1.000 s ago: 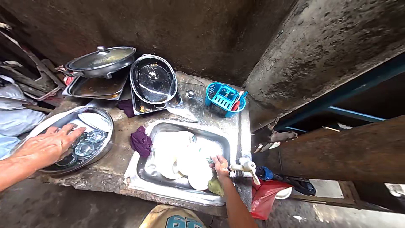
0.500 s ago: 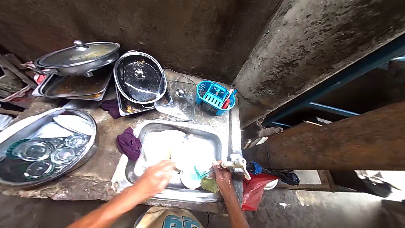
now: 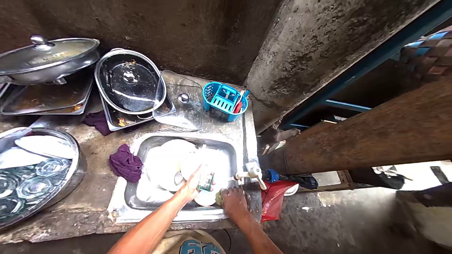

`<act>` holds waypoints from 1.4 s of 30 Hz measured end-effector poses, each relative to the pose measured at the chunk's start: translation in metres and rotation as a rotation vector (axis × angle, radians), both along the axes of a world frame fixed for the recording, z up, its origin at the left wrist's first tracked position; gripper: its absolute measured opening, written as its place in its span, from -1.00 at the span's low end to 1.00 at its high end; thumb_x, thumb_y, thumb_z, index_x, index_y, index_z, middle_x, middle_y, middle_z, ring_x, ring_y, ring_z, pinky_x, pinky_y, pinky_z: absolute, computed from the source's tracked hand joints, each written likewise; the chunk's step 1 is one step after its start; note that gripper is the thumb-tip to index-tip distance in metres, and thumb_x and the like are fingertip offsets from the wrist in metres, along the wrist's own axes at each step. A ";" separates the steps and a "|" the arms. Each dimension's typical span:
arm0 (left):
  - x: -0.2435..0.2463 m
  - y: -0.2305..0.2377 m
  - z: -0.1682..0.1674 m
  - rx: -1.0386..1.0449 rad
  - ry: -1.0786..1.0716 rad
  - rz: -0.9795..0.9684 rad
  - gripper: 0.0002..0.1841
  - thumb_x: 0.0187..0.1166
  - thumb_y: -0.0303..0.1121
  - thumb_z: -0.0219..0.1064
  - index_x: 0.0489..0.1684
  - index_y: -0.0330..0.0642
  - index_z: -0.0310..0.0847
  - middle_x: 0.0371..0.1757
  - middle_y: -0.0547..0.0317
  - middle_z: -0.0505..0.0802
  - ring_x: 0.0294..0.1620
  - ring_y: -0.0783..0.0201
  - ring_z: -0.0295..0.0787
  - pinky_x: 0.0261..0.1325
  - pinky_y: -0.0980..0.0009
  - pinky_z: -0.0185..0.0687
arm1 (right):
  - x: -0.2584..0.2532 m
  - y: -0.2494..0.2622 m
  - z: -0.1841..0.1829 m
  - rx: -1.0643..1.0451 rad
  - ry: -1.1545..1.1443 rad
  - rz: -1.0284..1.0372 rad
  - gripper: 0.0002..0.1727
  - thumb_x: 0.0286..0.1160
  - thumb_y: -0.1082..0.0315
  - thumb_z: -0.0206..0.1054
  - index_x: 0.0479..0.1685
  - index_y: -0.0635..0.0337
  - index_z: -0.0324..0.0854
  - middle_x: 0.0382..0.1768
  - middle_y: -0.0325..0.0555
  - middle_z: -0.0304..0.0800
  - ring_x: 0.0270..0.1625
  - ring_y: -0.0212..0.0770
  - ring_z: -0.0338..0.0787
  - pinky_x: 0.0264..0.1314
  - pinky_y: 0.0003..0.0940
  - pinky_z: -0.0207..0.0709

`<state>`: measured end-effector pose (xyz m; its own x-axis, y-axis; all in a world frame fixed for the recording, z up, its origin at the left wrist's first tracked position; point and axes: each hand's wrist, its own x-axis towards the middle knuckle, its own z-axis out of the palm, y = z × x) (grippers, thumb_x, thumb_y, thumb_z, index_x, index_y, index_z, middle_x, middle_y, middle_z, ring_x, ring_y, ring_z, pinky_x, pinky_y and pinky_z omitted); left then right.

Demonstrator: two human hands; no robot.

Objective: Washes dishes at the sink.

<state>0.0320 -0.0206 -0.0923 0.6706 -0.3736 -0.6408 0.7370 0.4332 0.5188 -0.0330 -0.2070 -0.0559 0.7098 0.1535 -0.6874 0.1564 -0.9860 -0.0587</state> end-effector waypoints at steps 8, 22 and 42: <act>0.001 -0.007 -0.005 0.131 -0.086 0.144 -0.50 0.84 -0.06 0.07 0.60 -0.18 0.31 0.11 -0.11 0.82 0.01 0.05 0.85 0.01 0.09 0.82 | -0.004 0.004 0.019 0.773 -0.511 -0.670 -0.44 0.63 0.28 0.17 0.57 0.38 0.47 0.39 0.26 0.70 0.44 0.04 0.71 0.59 -0.04 0.49; -0.025 -0.003 0.031 0.111 -0.178 -0.178 -0.27 0.71 -0.45 0.04 0.91 0.10 -0.17 0.39 -0.07 0.66 -0.04 0.10 0.81 -0.33 0.19 0.77 | 0.102 0.050 0.021 0.488 -0.497 -0.915 -0.51 0.71 0.18 0.25 0.41 0.39 0.61 0.30 0.28 0.77 0.42 0.15 0.72 0.57 0.08 0.44; 0.002 0.001 0.023 0.961 -0.984 -0.076 -0.03 0.40 0.19 0.34 0.48 -0.71 0.39 0.32 -0.45 0.75 0.31 -0.03 0.79 0.43 0.13 0.62 | 0.063 0.007 0.008 1.678 0.359 -1.097 -0.29 0.62 -0.25 0.13 0.33 0.27 0.41 -0.02 -0.03 0.82 -0.09 -0.16 0.87 -0.20 -0.23 0.79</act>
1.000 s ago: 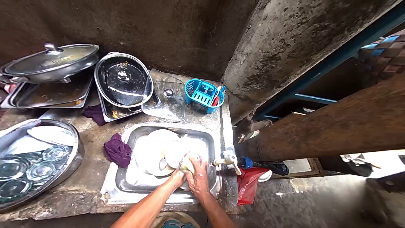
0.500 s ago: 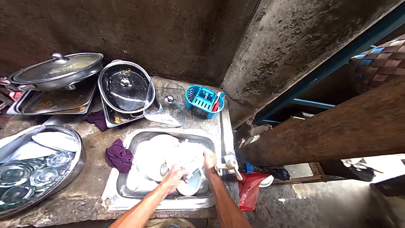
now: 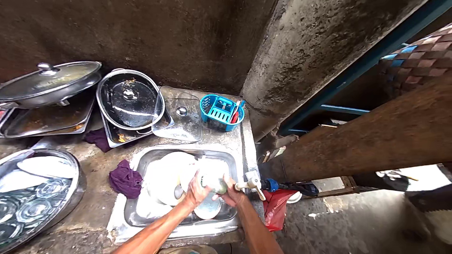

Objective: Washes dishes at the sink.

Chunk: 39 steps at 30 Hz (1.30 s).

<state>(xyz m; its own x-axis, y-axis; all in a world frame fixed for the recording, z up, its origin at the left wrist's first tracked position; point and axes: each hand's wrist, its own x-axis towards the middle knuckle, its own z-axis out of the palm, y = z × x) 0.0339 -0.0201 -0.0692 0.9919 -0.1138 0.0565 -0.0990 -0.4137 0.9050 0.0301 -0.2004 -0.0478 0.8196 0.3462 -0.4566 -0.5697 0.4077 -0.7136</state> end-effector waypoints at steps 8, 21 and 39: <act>0.029 0.006 0.013 -0.241 0.870 0.086 -0.60 0.91 -0.02 -0.12 0.21 -0.14 0.45 -0.45 0.21 0.59 -0.67 0.43 0.39 -0.64 0.53 0.34 | -0.011 0.020 0.008 -0.528 -0.179 0.173 -0.68 0.47 0.27 0.41 -0.04 0.42 0.67 -0.18 -0.04 0.81 -0.15 -0.27 0.84 0.01 -0.28 0.76; -0.004 -0.006 -0.011 -0.568 0.813 -0.266 0.19 0.11 -0.12 0.58 0.87 -0.18 -0.13 0.40 -0.14 0.69 0.22 0.12 0.78 0.27 0.13 0.74 | -0.016 0.015 -0.041 -0.678 -0.066 -0.778 -0.66 0.72 0.44 0.16 0.35 0.45 0.47 0.07 0.18 0.66 0.00 -0.17 0.70 0.00 -0.27 0.66; 0.002 -0.086 0.022 0.223 0.577 -0.224 -0.48 0.82 -0.19 0.02 0.60 -0.38 0.37 0.51 -0.36 0.61 0.53 -0.20 0.57 0.55 -0.13 0.48 | -0.036 0.008 -0.038 -0.412 -0.110 -0.724 -0.54 0.81 0.42 -0.10 0.60 0.39 0.26 0.38 0.14 0.54 0.35 -0.22 0.58 0.43 -0.29 0.50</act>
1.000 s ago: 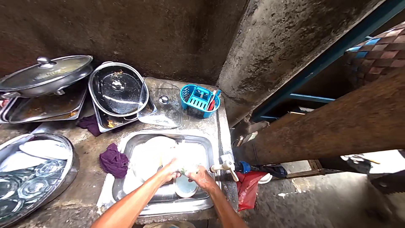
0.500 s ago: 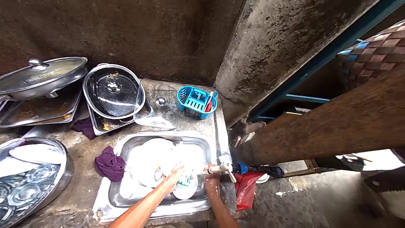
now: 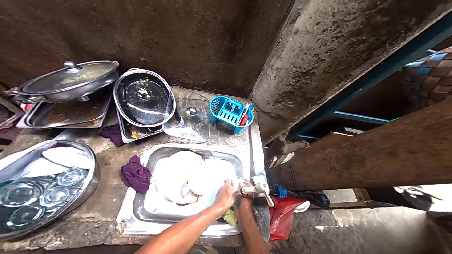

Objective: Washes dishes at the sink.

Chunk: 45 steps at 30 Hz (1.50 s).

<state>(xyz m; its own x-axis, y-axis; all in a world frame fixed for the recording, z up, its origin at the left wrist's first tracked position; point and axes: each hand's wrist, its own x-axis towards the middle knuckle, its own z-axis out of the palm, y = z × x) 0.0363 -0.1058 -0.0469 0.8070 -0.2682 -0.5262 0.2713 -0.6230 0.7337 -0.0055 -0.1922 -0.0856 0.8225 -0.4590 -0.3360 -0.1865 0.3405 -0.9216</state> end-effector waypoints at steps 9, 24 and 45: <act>0.013 0.006 0.001 -0.278 -0.494 -0.466 -0.57 0.52 -0.13 0.39 0.22 -0.22 0.74 0.31 -0.09 0.79 0.52 -0.03 0.56 0.74 0.02 0.18 | -0.019 0.002 0.017 0.665 0.099 0.140 -0.36 0.85 -0.13 -0.46 0.25 0.08 0.43 -0.10 -0.10 0.73 -0.11 -0.24 0.75 -0.12 -0.23 0.67; -0.033 0.033 -0.023 -0.231 -0.320 -0.042 -0.28 0.86 -0.03 -0.08 0.89 -0.33 -0.10 0.80 -0.19 0.34 0.74 0.07 0.41 0.73 0.09 0.34 | -0.004 0.014 -0.003 0.147 0.050 0.075 -0.53 0.72 0.33 0.17 0.53 0.37 0.35 0.28 0.10 0.64 0.26 -0.25 0.67 0.34 -0.29 0.61; -0.044 0.053 -0.027 -0.457 -0.162 0.154 -0.54 0.83 -0.20 0.01 0.37 -0.38 0.64 0.24 -0.17 0.83 0.31 0.14 0.76 0.49 0.15 0.57 | -0.024 -0.007 0.033 -0.598 0.024 0.278 0.03 0.10 0.19 0.67 0.62 0.53 0.26 0.41 0.28 0.64 0.47 -0.08 0.65 0.57 -0.23 0.50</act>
